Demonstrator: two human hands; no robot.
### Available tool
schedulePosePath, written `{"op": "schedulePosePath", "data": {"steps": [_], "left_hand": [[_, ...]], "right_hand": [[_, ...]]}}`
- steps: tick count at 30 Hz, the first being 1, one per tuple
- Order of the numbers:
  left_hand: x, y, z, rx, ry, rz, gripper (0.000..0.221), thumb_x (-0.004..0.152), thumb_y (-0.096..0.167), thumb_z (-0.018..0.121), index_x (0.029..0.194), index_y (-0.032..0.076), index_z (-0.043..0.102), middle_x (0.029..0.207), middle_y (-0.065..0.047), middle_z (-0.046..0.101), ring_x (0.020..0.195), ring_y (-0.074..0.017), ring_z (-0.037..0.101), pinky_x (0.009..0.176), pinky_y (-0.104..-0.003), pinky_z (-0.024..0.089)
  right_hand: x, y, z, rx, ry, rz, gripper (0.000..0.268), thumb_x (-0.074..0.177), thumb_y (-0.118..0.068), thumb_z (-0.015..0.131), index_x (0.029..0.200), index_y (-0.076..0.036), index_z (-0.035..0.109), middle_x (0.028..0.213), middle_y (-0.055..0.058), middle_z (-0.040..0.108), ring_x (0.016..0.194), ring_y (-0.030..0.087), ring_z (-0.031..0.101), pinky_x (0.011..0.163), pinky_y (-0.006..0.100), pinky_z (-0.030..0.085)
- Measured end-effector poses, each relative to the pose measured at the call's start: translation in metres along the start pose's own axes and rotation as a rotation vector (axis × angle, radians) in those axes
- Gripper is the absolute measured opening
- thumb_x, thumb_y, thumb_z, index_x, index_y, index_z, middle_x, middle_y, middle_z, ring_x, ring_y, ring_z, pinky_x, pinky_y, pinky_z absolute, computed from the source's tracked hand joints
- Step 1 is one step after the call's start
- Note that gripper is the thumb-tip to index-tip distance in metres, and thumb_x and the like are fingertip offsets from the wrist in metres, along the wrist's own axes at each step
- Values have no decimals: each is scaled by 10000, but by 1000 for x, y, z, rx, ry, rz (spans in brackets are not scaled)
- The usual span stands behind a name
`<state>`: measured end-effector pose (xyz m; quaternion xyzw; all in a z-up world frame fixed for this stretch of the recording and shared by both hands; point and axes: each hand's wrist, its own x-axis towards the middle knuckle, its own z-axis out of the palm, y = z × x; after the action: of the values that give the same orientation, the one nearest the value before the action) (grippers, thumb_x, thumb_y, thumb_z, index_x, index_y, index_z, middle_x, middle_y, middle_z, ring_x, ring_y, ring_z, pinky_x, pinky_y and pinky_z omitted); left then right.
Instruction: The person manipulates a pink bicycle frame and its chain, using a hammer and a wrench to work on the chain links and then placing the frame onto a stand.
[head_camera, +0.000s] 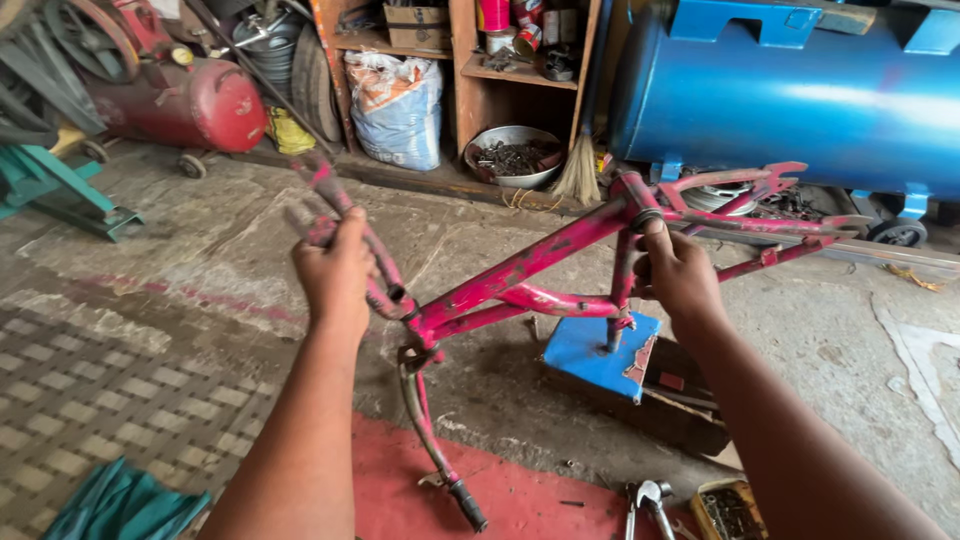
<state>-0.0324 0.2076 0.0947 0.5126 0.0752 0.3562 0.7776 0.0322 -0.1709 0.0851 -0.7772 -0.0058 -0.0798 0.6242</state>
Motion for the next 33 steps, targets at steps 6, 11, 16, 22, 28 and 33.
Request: {"op": "schedulePosePath", "data": {"steps": [6,11,16,22,28,33], "left_hand": [[-7,13,4,189,-52,-18,389,972,272,713,675,94,535,549,11,535,411,-102,490,394,-301,385],[-7,20,2,284,-96,-60,450,953,327,717,625,82,530,500,-40,563,371,-167,545,378,-348,415],[-1,7,-4,325,-122,-41,474,947,364,744,618,69,569,500,-32,574,395,-143,545,404,-335,424],[-5,10,-7,333,-131,-37,404,922,351,743,658,70,620,514,-24,576,413,-132,532,420,-329,424],[-3,17,-2,315,-72,-60,405,935,321,743,663,61,593,545,-4,568,436,-122,527,429,-321,415],[-1,1,-1,315,58,-23,394,945,293,726,662,55,589,540,-9,568,420,-128,528,408,-319,402]], "right_hand": [[-46,1,7,-456,-37,-83,503,954,-476,631,1153,-18,698,903,134,769,796,220,718,748,391,566],[-60,-15,58,-772,-256,-216,474,865,-475,718,1151,-99,752,1025,145,776,955,307,753,852,428,578],[-75,-25,126,-668,-222,-190,488,860,-473,725,1202,-125,719,1059,169,769,1025,338,746,903,431,571],[-57,-17,143,-851,-9,-746,572,791,-367,785,1292,-121,662,1314,125,637,1302,361,510,1121,523,357],[-53,-13,130,-1022,-31,-793,652,736,-413,799,1309,-144,642,1404,77,579,1421,302,394,1206,618,113],[-45,-16,122,-1070,-175,-692,656,813,-460,747,1392,-193,592,1512,66,492,1485,272,314,1243,580,51]]}}
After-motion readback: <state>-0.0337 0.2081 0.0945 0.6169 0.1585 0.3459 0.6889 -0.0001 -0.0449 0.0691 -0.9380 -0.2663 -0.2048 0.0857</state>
